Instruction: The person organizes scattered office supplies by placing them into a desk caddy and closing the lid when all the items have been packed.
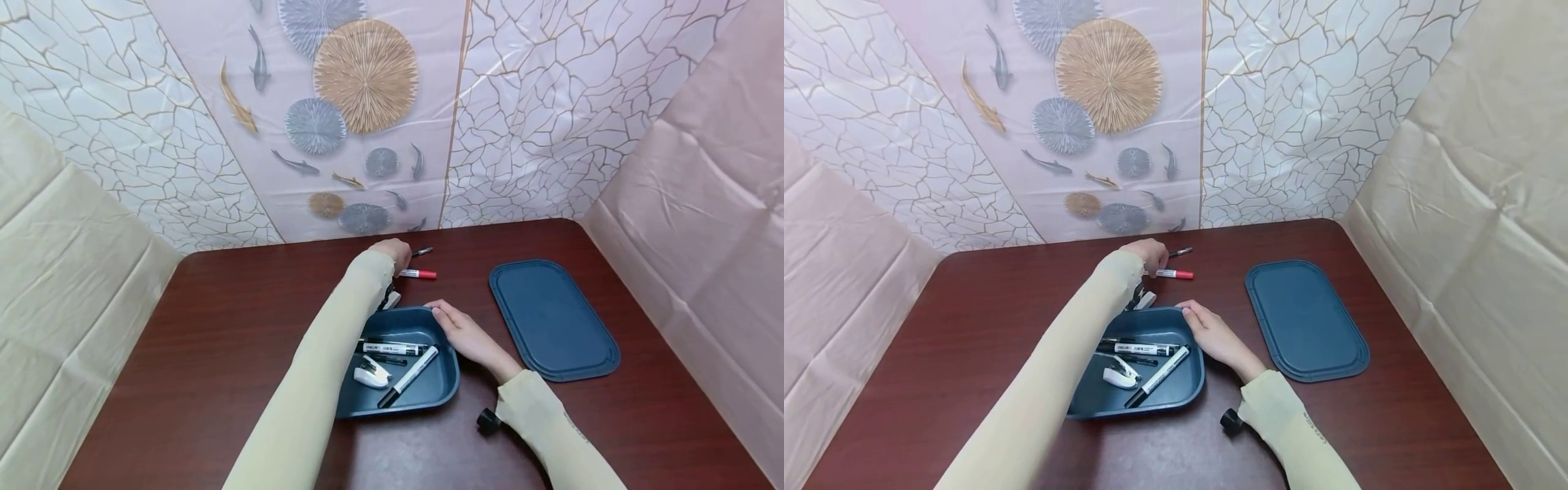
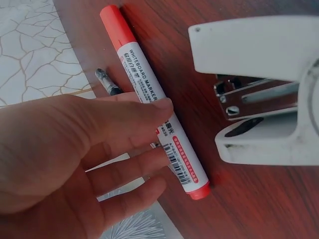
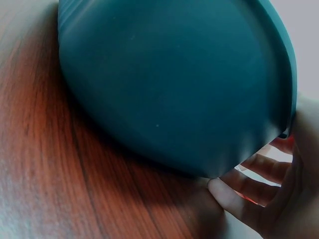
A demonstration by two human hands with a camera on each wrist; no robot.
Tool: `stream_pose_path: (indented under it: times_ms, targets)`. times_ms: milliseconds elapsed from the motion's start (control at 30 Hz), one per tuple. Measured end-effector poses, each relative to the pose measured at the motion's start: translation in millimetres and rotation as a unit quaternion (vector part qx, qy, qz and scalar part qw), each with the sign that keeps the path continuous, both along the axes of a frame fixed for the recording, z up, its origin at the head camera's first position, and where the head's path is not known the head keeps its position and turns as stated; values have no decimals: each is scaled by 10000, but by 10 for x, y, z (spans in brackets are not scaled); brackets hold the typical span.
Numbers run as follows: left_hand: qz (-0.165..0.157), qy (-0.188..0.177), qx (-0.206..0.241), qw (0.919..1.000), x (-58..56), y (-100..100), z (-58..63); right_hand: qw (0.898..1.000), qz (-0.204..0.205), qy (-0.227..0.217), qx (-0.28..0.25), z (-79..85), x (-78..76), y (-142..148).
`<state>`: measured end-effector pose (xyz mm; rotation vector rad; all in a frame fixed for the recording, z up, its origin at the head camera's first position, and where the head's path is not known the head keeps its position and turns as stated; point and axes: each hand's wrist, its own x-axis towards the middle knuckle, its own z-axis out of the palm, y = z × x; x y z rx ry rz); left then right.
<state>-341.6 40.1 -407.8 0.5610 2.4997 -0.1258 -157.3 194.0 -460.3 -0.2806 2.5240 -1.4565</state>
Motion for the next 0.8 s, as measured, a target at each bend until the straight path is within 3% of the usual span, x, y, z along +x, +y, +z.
stream_pose_path:
  times_ms: [267,467,800]
  targets:
    - [-399,271,201,9986,29,-115,118,10000,14,-35,-11,-8,-13,10]
    - [-496,398,566,9964,50,-163,254,10000,0,65,-1,-17,-12,28]
    - [-996,1081,952,9845,75,-183,501,10000,11,-49,-45,-20,-4,15]
